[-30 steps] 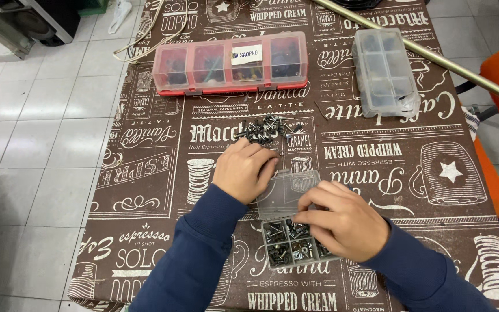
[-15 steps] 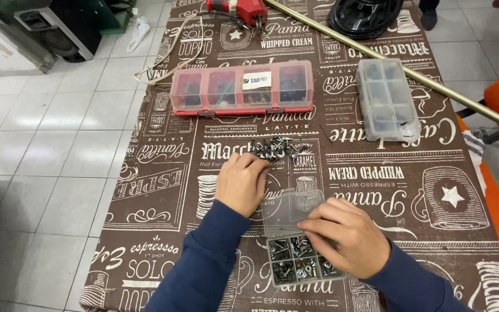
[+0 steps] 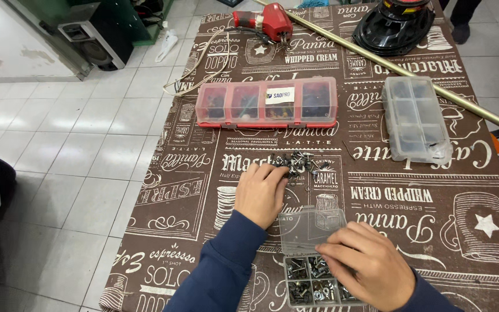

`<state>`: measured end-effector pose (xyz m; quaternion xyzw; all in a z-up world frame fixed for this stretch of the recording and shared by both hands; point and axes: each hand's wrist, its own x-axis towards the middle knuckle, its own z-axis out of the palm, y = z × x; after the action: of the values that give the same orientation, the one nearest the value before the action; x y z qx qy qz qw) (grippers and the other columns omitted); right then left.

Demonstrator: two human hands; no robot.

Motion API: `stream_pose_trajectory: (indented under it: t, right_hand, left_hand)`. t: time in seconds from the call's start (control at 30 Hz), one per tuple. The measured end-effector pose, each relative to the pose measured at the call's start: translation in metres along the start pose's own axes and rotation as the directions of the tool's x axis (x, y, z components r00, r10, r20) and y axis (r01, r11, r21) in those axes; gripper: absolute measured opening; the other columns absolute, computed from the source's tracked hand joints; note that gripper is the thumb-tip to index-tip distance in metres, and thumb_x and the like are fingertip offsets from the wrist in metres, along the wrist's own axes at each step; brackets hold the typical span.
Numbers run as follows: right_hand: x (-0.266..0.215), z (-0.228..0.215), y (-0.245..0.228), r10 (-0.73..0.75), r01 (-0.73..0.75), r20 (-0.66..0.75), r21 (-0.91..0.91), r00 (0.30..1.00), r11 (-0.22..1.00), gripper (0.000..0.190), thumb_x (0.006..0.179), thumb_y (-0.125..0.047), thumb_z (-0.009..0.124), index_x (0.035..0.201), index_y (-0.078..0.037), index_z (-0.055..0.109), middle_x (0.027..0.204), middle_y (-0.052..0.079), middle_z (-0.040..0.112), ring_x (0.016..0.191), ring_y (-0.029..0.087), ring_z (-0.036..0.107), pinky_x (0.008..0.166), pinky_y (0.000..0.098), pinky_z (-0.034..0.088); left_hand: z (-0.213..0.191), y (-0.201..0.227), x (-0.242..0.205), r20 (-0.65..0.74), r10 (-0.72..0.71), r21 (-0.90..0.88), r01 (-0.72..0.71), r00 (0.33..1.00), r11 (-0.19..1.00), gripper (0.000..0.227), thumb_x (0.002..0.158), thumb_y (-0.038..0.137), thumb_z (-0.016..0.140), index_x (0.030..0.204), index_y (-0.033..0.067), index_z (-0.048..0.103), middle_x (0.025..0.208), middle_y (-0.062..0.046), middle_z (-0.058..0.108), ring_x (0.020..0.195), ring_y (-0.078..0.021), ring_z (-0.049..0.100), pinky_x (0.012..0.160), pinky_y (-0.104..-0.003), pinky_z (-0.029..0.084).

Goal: The person sorts small metal screws from a pile on the table into individual compartments of a clear plastic organizer box. The person repeatedly picks up screws and places them into the box, gradually filling the compartments.

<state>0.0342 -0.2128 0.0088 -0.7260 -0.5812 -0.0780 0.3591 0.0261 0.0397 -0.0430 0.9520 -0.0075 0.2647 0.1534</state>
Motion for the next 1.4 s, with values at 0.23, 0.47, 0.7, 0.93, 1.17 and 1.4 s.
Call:
stream_pose_trajectory:
  t: [0.23, 0.47, 0.7, 0.93, 1.17, 1.4]
  right_hand:
    - [0.0, 0.002, 0.003, 0.001, -0.001, 0.004, -0.017, 1.0, 1.0, 0.009, 0.092, -0.011, 0.067, 0.099, -0.009, 0.073, 0.086, 0.003, 0.068, 0.071, 0.02, 0.06, 0.065, 0.0343, 0.05]
    - [0.005, -0.006, 0.003, 0.082, -0.086, -0.118, -0.022, 0.99, 0.996, 0.015, 0.09, -0.012, 0.071, 0.104, -0.006, 0.074, 0.088, 0.005, 0.069, 0.075, 0.019, 0.065, 0.069, 0.0322, 0.053]
    - [0.009, -0.017, -0.012, 0.159, -0.166, -0.318, 0.005, 0.935, 0.986, 0.03, 0.086, -0.02, 0.079, 0.109, -0.002, 0.072, 0.096, 0.01, 0.07, 0.077, 0.018, 0.068, 0.07, 0.0275, 0.058]
    - [-0.004, -0.012, -0.008, 0.142, -0.171, -0.372, -0.045, 0.917, 0.984, 0.032, 0.083, -0.022, 0.083, 0.109, -0.005, 0.074, 0.1, 0.011, 0.07, 0.077, 0.019, 0.069, 0.07, 0.0283, 0.059]
    - [0.002, -0.015, -0.01, 0.127, -0.151, -0.383, -0.033, 0.915, 0.988, 0.023, 0.086, -0.015, 0.079, 0.104, -0.002, 0.074, 0.095, 0.012, 0.069, 0.068, 0.02, 0.066, 0.063, 0.0293, 0.056]
    - [0.004, -0.016, -0.013, 0.119, -0.15, -0.395, -0.05, 0.911, 0.987, 0.017, 0.089, -0.012, 0.075, 0.102, -0.001, 0.074, 0.091, 0.012, 0.068, 0.066, 0.02, 0.064, 0.062, 0.029, 0.053]
  left_hand:
    - [0.006, -0.001, 0.004, -0.02, -0.032, 0.014, 0.032, 0.999, 0.999, 0.012, 0.096, 0.019, 0.069, 0.102, 0.0127, 0.076, 0.089, -0.004, 0.065, 0.08, -0.0282, 0.054, 0.062, -0.044, 0.045]
    - [-0.013, 0.023, 0.002, 0.228, -0.252, -0.75, 0.335, 0.94, 0.57, 0.011, 0.092, 0.017, 0.071, 0.098, 0.0095, 0.075, 0.086, -0.006, 0.079, 0.077, -0.0158, 0.069, 0.071, -0.028, 0.056]
    - [-0.014, 0.048, -0.013, 0.466, 0.063, -0.871, 0.471, 0.882, -0.142, 0.016, 0.095, 0.012, 0.072, 0.106, 0.0011, 0.069, 0.096, -0.021, 0.078, 0.094, -0.0231, 0.077, 0.087, -0.029, 0.061]
    - [-0.008, 0.052, -0.019, 0.412, 0.151, -0.905, 0.423, 0.899, -0.053, 0.018, 0.099, 0.018, 0.071, 0.109, 0.0036, 0.074, 0.109, -0.012, 0.077, 0.1, -0.0187, 0.073, 0.091, -0.03, 0.06]
    - [-0.017, 0.059, -0.017, 0.389, 0.175, -0.921, 0.388, 0.904, 0.039, 0.018, 0.098, 0.012, 0.071, 0.112, 0.0009, 0.074, 0.11, -0.013, 0.077, 0.098, -0.0181, 0.074, 0.089, -0.028, 0.062]
    - [-0.023, 0.062, -0.013, 0.372, 0.201, -0.921, 0.334, 0.906, 0.198, 0.018, 0.099, 0.015, 0.07, 0.11, 0.0022, 0.075, 0.108, -0.012, 0.077, 0.095, -0.016, 0.072, 0.086, -0.027, 0.059]
